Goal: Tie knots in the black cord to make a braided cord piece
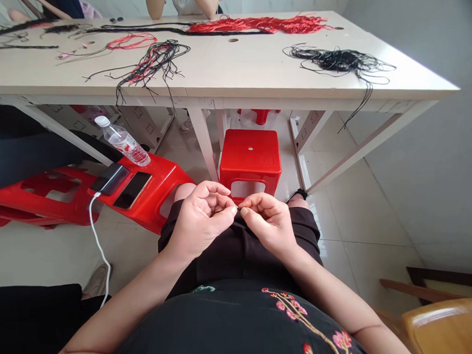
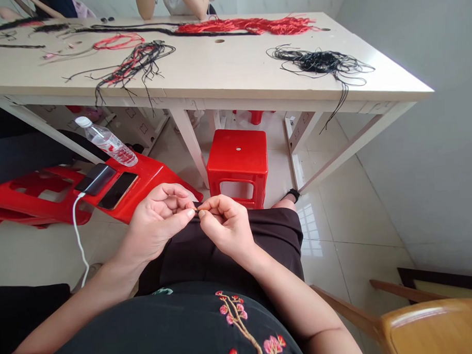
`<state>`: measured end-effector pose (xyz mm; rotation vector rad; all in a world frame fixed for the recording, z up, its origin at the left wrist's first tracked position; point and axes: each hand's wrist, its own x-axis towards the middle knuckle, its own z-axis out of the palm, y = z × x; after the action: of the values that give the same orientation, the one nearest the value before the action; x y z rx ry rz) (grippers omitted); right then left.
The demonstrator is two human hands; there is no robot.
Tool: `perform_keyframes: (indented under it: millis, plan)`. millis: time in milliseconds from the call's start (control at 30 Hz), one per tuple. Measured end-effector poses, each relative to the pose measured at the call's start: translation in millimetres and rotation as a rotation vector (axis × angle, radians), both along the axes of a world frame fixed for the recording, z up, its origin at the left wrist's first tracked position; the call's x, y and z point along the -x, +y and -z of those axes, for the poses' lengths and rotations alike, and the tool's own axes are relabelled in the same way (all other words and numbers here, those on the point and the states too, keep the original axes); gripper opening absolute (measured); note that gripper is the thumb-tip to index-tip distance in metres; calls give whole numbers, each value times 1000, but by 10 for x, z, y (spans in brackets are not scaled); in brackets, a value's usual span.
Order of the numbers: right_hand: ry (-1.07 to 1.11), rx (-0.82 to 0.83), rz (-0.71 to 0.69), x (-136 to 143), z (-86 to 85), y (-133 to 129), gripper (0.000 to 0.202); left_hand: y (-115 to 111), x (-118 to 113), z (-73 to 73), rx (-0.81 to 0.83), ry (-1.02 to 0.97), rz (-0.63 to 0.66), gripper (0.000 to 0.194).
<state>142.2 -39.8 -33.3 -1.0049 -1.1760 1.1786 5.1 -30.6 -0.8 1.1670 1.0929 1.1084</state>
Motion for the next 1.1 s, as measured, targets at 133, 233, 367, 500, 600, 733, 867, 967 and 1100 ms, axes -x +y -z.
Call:
perform_keyframes:
  millis: [133,233,367,500,600,733,867,967,1100]
  plan:
    - [-88,-35,55,29,66,-8,5,27,-14,38,34,-51,-24,29]
    - [-51,-39,27,6,67,3,8,58,-8,39,93,-110,-18,30]
    - [56,42,-21,-62,24,30,11,62,28,20,100,-95,-1,25]
    - [97,93,-63,-83,12,37,11,26,46,3,24,-8,41,21]
    - [79,88,-93,-63,21,29,10,5,28,-9,-63,57,50,20]
    - [15,43,-86,-34,24,19,9,10,-28,-5,-209,178,33,23]
    - [-51,6,-5,-22,-24,14,9,29,-84,-24,-321,237,13,35]
    - [45,65,-27,-33,-77,25,10,36,-81,-86,-307,199,19,36]
    - [332,254,-165,-63,-115,53,12,44,-18,-166,-172,133,71,28]
